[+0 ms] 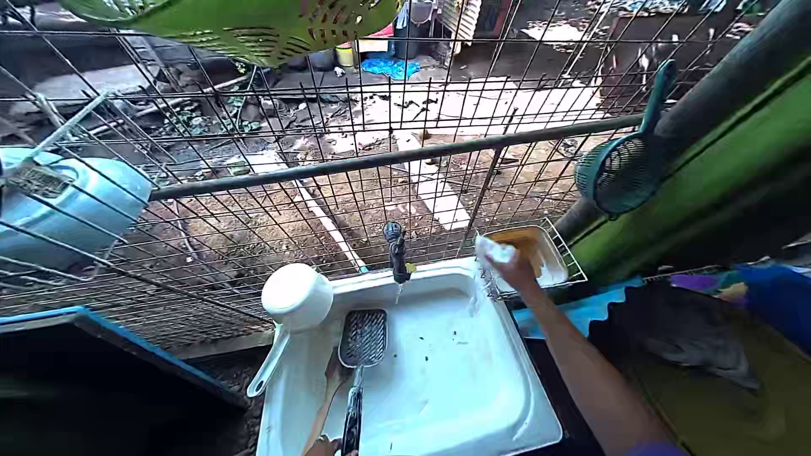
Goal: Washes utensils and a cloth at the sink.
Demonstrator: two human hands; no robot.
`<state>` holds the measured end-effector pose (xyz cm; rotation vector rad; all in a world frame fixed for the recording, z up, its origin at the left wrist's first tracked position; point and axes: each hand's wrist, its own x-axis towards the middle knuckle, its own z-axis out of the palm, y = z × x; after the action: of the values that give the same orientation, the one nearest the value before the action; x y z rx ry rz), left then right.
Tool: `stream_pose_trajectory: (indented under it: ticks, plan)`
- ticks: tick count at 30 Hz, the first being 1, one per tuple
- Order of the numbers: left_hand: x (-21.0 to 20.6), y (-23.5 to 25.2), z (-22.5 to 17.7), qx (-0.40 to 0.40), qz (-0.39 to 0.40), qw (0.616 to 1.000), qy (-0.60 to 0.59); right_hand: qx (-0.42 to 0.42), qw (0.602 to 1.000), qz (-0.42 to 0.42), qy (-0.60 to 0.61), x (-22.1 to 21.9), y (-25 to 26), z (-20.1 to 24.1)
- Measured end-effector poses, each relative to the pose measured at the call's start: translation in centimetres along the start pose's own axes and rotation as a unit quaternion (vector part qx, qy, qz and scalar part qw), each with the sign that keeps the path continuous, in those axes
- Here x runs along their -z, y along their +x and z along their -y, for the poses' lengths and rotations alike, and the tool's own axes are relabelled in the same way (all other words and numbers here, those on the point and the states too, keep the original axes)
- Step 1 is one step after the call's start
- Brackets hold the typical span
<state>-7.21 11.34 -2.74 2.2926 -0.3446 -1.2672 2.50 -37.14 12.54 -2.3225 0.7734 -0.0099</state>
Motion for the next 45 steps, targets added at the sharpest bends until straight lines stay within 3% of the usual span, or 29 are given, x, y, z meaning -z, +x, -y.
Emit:
stream_pose_trajectory:
  ticks: [3,6,9,12,17,20,24,28,33,36,39,43,45]
  plan:
    - [1.7,-1.1,-1.4,0.016,-0.081,0.996,0.046,-0.061,0.99,0.062,-0.116,1.1,5.6,-3.6]
    - [2.4,0.1,-1.6,0.097,-0.179,0.977,0.065,-0.077,0.951,0.153,-0.258,-2.7,7.0,-6.4]
    - [2.3,2.8,-0.7,0.181,-0.146,0.97,0.077,-0.083,0.928,0.138,-0.336,-5.9,6.6,-6.2]
    - [2.3,3.4,0.2,0.217,-0.098,0.969,0.071,-0.07,0.939,0.116,-0.316,-6.4,6.4,-5.7]
    - [5.4,-1.4,-0.9,0.236,-0.076,0.967,0.056,-0.047,0.94,0.126,-0.314,-5.0,7.2,-5.5]
    - [7.6,-5.3,-1.9,0.212,-0.063,0.975,0.032,-0.064,0.951,0.126,-0.273,-3.3,7.5,-5.0]
    - [9.5,-6.0,-4.5,0.093,-0.085,0.987,-0.101,-0.088,0.953,0.103,-0.272,-2.1,7.5,-5.9]
    - [8.0,0.4,-7.5,-0.021,-0.036,0.917,-0.397,-0.115,0.94,0.095,-0.306,-1.5,6.8,-5.1]
    - [7.4,7.2,-11.7,-0.02,0.03,0.885,-0.464,-0.123,0.948,0.121,-0.267,-0.5,6.6,-5.0]
    - [7.3,8.6,-12.7,-0.015,0.02,0.89,-0.455,-0.064,0.984,-0.002,-0.168,0.8,5.1,-4.1]
    - [7.4,8.6,-13.2,-0.023,0.017,0.902,-0.432,-0.03,0.986,-0.145,-0.073,1.1,3.2,-2.3]
    - [7.4,8.1,-13.4,-0.031,0.04,0.9,-0.432,-0.064,0.973,-0.219,0.032,-0.3,0.8,-1.4]
    - [7.4,7.9,-13.9,-0.02,0.039,0.908,-0.417,-0.012,0.971,-0.225,0.081,-2.0,-1.3,-0.5]
